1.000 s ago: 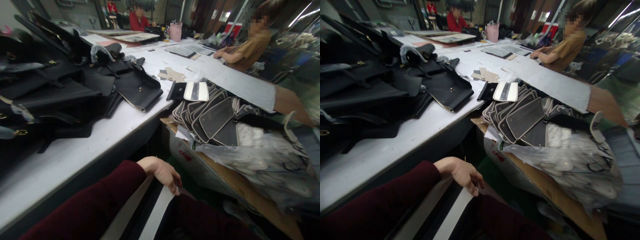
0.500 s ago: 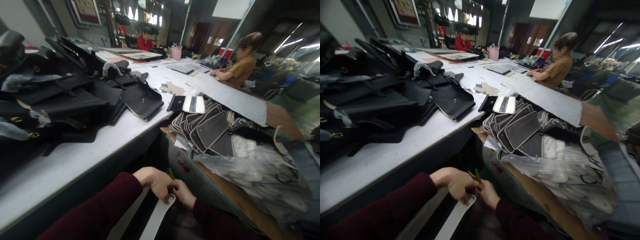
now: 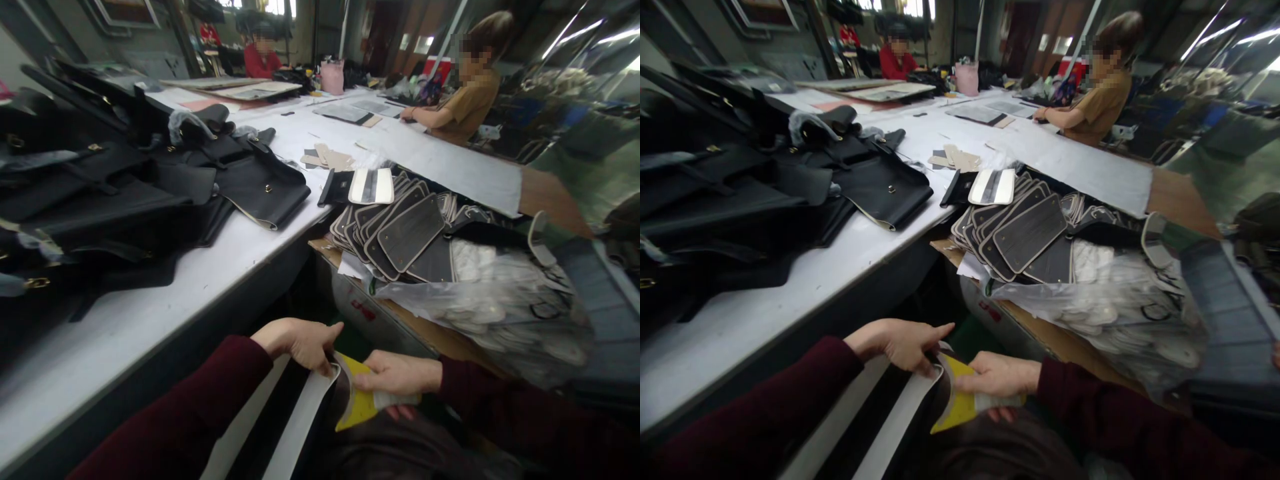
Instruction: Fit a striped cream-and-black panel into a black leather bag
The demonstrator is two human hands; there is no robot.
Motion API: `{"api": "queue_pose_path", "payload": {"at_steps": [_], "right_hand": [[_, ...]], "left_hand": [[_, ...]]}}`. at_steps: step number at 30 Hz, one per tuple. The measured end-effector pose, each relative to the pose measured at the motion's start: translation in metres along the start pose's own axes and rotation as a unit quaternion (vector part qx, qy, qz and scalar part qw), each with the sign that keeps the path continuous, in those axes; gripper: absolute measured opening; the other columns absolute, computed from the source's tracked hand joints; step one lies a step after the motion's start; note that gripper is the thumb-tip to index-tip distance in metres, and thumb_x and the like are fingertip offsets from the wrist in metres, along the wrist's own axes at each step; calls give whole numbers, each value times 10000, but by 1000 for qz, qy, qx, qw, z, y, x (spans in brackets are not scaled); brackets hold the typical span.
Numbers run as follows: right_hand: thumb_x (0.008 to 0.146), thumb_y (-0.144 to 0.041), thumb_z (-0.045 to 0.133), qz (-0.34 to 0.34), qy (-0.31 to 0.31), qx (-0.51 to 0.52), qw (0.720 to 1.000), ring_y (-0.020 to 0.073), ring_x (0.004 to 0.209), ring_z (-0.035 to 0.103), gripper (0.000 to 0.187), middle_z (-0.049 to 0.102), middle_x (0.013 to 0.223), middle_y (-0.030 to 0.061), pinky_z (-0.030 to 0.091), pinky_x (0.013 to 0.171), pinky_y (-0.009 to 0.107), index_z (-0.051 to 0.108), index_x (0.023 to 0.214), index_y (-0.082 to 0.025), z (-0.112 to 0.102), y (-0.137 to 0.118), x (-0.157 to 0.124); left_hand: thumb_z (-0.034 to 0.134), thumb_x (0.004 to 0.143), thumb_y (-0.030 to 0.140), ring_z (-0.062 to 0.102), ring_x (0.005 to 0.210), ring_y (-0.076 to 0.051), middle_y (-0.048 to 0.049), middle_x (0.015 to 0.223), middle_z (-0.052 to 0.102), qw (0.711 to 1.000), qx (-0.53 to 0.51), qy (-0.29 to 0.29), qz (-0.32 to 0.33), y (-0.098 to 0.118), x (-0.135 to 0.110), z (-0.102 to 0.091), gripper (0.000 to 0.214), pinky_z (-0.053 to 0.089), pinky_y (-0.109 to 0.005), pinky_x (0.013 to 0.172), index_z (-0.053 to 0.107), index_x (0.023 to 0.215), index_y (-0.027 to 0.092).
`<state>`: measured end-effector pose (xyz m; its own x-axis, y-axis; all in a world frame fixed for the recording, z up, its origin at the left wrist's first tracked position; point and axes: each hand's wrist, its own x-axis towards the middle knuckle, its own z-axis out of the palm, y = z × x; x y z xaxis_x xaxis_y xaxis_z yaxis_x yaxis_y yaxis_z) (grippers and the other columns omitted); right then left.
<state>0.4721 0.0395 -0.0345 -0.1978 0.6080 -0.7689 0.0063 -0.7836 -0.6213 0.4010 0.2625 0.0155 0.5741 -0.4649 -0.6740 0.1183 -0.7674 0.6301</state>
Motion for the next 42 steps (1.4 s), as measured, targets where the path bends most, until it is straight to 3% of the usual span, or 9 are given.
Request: {"api": "queue_pose_path", "payload": {"at_steps": [6,16,24,30,37,42], "right_hand": [[841,-770,468,-8,-4,3,1000,107,296,490,633,545,466,-14,387,305,158,597,807,-152,-6,-5,9],[840,-783,448,-13,-19,8,1000,97,281,467,643,536,452,-19,352,299,152,583,776,-157,-7,-9,11],[877,-728,451,-18,-23,31,999,85,265,446,603,526,434,-21,311,302,142,585,746,-155,-1,-14,10],[896,-688,441,15,-4,45,999,92,273,466,584,535,438,-3,311,295,136,555,696,-151,7,-18,12],[887,-694,457,16,11,97,995,115,285,495,593,557,460,9,359,301,154,612,846,-122,16,-13,17],[886,-719,432,28,4,120,992,123,287,505,627,568,461,22,370,300,158,612,846,-119,20,-7,21]], "left_hand": [[707,686,194,623,1107,-260,-150,1251,652,999,-38,-1,0,-4,4,-4,1122,484,-294,901,-27,1517,25],[694,707,127,623,1114,-254,-171,1325,595,995,-91,-27,-4,-7,7,-7,1106,494,-302,897,-59,1512,42],[682,717,161,636,1080,-254,-162,1288,625,996,-87,-29,1,-8,4,-7,1053,494,-309,881,18,1526,42],[691,725,190,638,1084,-262,-162,1277,632,998,-56,-26,15,-10,2,-10,1021,495,-306,870,81,1531,49],[713,722,144,614,1143,-276,-179,1313,600,999,-32,-26,25,-11,3,-12,1010,494,-315,897,111,1527,45],[757,719,225,630,1113,-315,-179,1279,625,999,18,-12,32,-14,7,-12,945,513,-350,859,260,1510,84]]}}
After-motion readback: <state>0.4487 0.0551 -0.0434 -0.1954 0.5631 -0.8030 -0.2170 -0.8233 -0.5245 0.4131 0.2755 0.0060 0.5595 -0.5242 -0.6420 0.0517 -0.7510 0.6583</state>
